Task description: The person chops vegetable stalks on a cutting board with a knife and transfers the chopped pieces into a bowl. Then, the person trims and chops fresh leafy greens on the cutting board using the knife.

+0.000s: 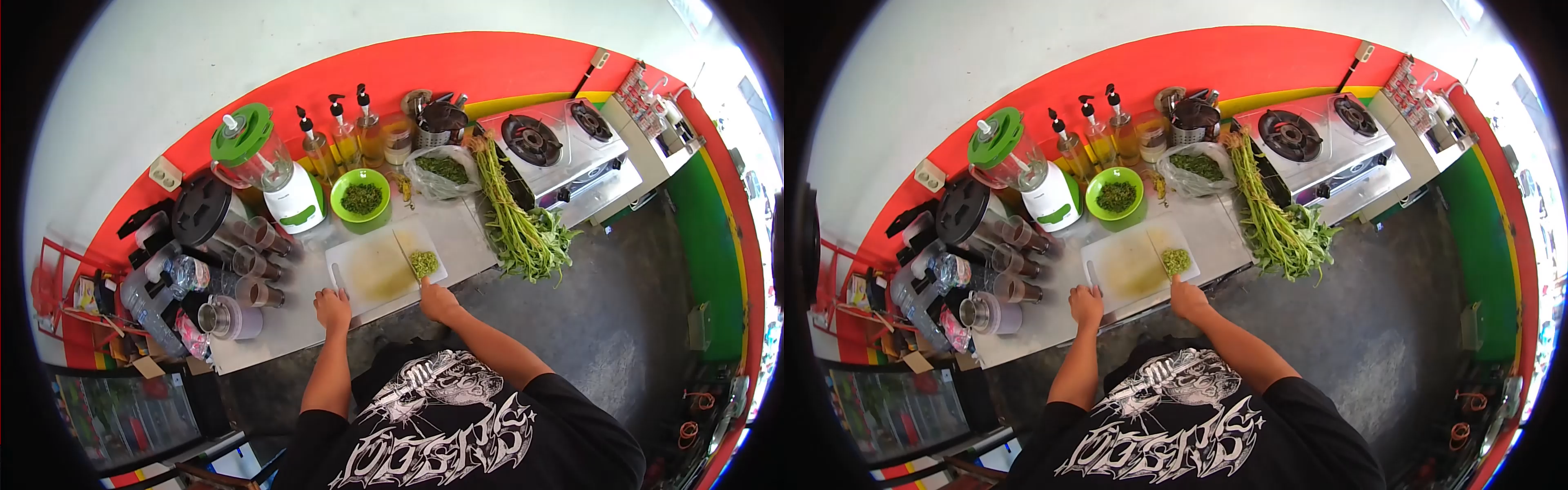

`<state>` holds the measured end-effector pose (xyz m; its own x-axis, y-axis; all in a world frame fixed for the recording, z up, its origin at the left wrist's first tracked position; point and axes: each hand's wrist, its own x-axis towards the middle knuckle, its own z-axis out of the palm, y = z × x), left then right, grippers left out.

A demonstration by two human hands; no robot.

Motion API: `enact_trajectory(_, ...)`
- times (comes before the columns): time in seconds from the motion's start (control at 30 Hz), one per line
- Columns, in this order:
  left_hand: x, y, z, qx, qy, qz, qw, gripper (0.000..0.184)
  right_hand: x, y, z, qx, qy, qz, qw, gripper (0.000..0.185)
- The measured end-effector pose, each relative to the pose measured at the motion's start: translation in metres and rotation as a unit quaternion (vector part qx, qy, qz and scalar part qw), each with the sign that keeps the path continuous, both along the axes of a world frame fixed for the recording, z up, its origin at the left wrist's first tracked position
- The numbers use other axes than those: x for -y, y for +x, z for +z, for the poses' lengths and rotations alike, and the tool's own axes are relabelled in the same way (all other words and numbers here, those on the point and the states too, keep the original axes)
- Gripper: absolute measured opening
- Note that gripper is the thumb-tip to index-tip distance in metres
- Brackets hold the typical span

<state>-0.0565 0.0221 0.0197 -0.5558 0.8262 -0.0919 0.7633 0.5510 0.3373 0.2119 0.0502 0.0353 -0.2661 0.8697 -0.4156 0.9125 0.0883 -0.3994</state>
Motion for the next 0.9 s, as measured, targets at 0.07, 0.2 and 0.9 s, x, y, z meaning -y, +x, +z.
enact_trajectory(0.07, 0.0, -0.004, 0.004, -0.029, -0.014, -0.042, 0.999, 0.031, 0.002, 0.0, 0.008, -0.005, 0.002, -0.009, 1.0, 0.033)
enact_trajectory(0.2, -0.008, -0.014, 0.005, 0.0, -0.027, -0.059, 0.998, 0.031, 0.01, -0.002, 0.023, -0.011, -0.017, 0.035, 0.999, 0.042)
enact_trajectory(0.9, 0.011, -0.031, -0.009, 0.781, 0.013, -0.008, 0.624, 0.036, 0.057, 0.008, 0.094, -0.106, 0.111, -0.144, 0.978, 0.038)
